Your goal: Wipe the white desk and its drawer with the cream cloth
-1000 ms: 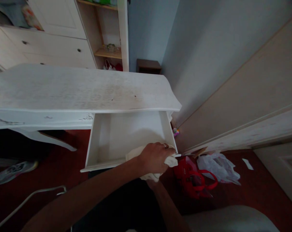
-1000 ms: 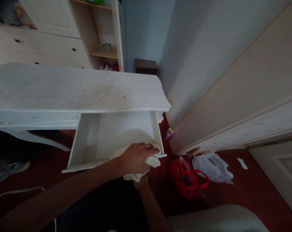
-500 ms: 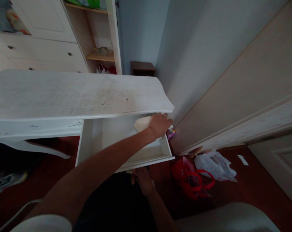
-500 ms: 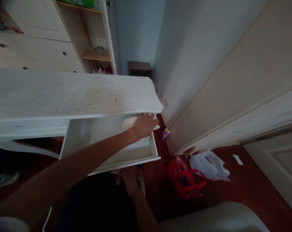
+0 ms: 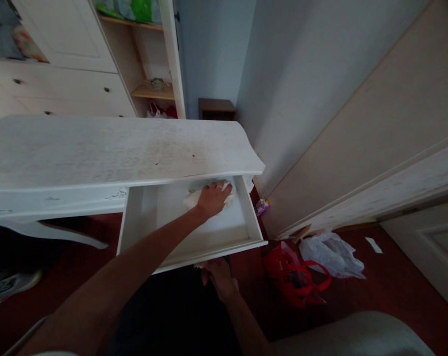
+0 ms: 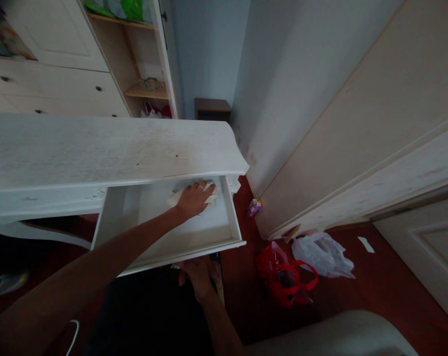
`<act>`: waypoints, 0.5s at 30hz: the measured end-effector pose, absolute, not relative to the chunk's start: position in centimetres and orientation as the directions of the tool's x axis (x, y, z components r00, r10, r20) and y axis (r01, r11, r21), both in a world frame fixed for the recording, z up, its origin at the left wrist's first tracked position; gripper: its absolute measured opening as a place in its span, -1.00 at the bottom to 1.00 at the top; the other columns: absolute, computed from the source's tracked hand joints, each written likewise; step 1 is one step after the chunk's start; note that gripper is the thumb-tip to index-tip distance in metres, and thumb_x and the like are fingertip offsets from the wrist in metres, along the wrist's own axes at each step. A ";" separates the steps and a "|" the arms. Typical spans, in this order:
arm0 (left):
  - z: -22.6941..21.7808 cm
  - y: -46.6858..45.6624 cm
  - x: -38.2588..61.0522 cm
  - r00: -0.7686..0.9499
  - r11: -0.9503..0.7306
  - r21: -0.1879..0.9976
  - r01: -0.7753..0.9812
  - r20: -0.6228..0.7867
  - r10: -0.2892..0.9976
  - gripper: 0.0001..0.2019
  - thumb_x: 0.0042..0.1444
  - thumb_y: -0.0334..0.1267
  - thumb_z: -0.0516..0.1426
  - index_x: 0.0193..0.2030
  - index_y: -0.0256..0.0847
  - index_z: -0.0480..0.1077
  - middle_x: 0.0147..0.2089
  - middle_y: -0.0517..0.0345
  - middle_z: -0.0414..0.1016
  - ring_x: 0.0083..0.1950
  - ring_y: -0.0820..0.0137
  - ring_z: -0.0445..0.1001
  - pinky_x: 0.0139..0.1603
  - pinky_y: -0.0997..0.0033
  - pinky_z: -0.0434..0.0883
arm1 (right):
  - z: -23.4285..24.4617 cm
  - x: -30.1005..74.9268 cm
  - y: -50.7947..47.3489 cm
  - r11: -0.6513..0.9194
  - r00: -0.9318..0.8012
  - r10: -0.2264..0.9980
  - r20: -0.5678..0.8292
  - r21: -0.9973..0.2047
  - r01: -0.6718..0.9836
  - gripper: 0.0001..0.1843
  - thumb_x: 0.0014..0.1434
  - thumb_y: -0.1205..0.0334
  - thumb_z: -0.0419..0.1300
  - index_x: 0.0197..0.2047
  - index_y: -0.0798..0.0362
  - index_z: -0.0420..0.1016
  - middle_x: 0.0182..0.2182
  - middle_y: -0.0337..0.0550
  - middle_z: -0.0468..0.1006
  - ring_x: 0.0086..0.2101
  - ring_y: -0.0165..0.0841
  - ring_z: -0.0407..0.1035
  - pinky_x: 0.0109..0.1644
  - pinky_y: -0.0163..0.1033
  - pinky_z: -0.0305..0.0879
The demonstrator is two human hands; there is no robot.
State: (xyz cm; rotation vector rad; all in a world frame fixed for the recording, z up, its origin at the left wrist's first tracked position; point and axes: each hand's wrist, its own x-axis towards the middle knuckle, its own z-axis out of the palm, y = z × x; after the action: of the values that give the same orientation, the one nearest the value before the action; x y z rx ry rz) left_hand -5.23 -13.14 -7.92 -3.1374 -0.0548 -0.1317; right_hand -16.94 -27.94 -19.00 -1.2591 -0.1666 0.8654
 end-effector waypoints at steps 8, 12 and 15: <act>-8.7 -10.0 -3.9 0.895 -0.897 0.137 0.420 0.103 0.435 -0.51 0.27 -0.02 0.03 0.19 -0.33 0.37 0.10 -0.29 0.51 0.14 -0.01 0.45 0.13 0.08 0.31 | -18.5 -17.0 -27.9 0.077 0.692 0.636 -0.342 -0.864 -0.498 -0.64 -0.06 -0.06 0.32 -0.58 0.03 0.36 -0.73 -0.38 0.27 -0.71 -0.52 0.09 -0.57 -0.31 -0.09; -9.7 -10.1 -1.9 0.872 -0.869 0.235 0.435 0.130 0.472 -0.55 0.30 -0.10 -0.02 0.10 -0.40 0.44 0.09 -0.31 0.52 0.13 0.05 0.49 0.11 0.18 0.34 | -17.9 -17.0 -27.9 0.079 0.694 0.631 -0.345 -0.862 -0.501 -0.63 -0.07 -0.07 0.34 -0.54 0.03 0.38 -0.70 -0.37 0.30 -0.71 -0.51 0.10 -0.57 -0.31 -0.06; -10.2 -11.1 -0.3 0.843 -0.833 0.292 0.470 0.132 0.522 -0.56 0.30 -0.13 -0.02 0.07 -0.42 0.48 0.07 -0.34 0.53 0.13 0.03 0.49 0.11 0.14 0.35 | -18.0 -17.0 -27.9 0.061 0.686 0.638 -0.350 -0.865 -0.498 -0.61 -0.05 -0.10 0.33 -0.55 0.03 0.36 -0.72 -0.37 0.27 -0.70 -0.50 0.10 -0.57 -0.30 -0.05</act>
State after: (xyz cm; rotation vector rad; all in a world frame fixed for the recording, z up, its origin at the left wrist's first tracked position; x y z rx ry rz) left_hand -0.32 -11.08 -10.21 -3.2538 -0.8915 -0.3543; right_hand -16.96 -27.94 -18.03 -1.2405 -0.1374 0.8635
